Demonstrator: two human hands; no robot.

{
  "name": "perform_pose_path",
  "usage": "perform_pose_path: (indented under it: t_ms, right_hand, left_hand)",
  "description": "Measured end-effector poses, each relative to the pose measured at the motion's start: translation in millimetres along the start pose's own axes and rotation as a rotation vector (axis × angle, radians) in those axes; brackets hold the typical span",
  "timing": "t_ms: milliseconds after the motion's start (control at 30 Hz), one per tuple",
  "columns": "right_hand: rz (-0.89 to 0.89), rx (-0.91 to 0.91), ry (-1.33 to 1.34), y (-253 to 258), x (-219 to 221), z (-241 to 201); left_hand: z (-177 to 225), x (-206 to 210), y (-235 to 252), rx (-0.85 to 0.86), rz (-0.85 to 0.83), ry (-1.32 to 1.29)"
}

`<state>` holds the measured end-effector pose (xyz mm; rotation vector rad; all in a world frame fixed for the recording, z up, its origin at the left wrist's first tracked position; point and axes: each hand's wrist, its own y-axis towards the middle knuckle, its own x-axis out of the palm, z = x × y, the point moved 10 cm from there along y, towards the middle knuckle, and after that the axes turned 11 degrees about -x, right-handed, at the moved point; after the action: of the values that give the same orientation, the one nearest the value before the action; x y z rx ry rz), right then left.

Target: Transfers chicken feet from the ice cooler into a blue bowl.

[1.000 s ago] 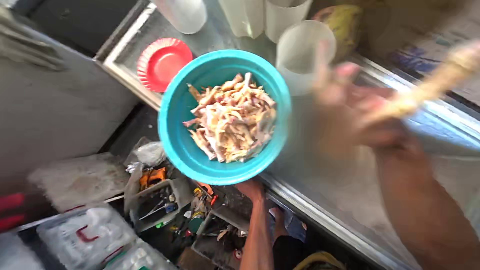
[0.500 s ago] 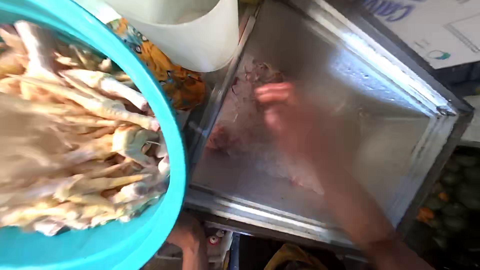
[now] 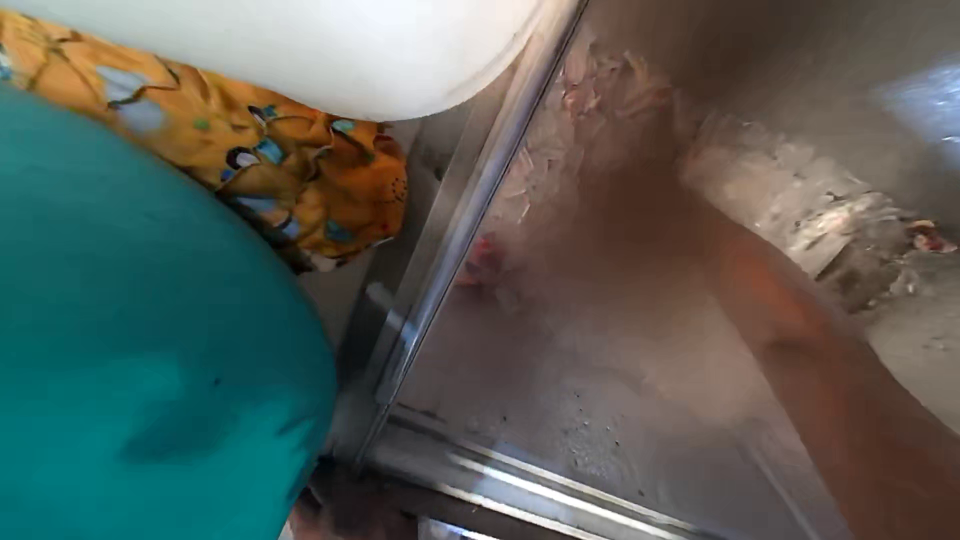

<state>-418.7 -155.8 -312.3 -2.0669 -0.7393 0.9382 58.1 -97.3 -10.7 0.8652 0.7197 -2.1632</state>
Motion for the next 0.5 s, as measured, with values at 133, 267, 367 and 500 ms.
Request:
perform_pose_path:
  t_ms: [133, 267, 367, 500]
  right_hand:
    - [-0.111, -0.006, -0.025, -19.5, 10.3, -3.2]
    - [-0.003, -0.032, -0.147, 9.1, 49.9, 31.4]
    - [0.097, -0.013, -0.111, 15.6, 55.2, 36.1]
    - [-0.098, 0.127, -0.021, -5.6, 39.5, 5.9]
  left_hand:
    - [1.7, 0.7, -0.9, 0.015, 0.020, -0.009]
    - [-2.9, -3.0, 1.9, 0.086, -0.035, 0.044]
    - [-13.4, -8.2, 10.0, 0.100, -0.014, 0.036]
    - [-7.0, -4.6, 4.6, 0.016, 0.005, -0.008]
